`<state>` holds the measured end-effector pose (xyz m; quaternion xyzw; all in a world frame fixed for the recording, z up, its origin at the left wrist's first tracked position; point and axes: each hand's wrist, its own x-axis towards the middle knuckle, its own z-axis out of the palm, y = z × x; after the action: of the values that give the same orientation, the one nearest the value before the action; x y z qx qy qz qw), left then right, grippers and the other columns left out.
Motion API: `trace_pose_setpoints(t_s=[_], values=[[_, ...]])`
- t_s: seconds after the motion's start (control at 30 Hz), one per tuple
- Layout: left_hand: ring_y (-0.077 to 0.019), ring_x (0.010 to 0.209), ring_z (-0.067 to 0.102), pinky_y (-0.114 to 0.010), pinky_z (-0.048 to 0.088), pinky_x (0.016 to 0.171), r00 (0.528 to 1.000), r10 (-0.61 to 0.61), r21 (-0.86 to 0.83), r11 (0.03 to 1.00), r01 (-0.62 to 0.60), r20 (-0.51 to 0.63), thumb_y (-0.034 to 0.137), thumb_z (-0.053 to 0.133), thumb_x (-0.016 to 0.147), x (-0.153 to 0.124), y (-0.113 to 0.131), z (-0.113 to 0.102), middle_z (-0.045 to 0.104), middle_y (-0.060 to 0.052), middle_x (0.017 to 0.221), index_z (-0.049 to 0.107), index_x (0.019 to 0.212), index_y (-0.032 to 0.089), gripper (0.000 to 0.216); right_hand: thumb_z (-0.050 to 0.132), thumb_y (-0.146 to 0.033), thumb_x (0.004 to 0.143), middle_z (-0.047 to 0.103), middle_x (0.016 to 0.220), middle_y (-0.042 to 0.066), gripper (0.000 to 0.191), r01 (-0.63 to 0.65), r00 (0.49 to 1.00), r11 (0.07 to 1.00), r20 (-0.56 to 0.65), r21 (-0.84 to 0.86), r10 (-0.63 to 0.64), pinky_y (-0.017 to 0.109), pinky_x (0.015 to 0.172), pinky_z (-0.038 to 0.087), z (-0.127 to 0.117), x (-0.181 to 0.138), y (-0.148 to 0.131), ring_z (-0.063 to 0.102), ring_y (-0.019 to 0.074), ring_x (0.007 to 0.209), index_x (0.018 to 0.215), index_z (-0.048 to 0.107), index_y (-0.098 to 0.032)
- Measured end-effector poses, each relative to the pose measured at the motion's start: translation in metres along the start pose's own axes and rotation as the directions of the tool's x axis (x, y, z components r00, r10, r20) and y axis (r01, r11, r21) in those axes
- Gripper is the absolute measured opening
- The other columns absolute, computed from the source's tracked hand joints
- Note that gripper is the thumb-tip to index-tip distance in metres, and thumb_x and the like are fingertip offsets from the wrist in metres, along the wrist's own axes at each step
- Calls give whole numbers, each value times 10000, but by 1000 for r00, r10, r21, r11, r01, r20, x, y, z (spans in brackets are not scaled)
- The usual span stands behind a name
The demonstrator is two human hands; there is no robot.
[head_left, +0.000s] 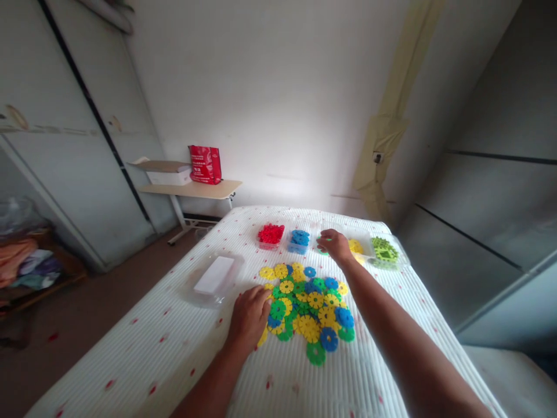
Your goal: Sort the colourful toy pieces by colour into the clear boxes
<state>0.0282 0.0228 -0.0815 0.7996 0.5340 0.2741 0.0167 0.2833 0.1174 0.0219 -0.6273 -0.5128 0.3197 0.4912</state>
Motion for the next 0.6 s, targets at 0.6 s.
trace_pose_setpoints(t_s=[0.6], values=[[-180,975,571,-332,433,886,1000,-21,-94,995,19,-21,145,407,833,1,2,-4,644,-50,1031,628,991,204,278,411,-349,736,687,799,56,266,109,987,797,-28,-594,-156,282,682,439,-85,-83,106,621,202,749,780,628,-201]])
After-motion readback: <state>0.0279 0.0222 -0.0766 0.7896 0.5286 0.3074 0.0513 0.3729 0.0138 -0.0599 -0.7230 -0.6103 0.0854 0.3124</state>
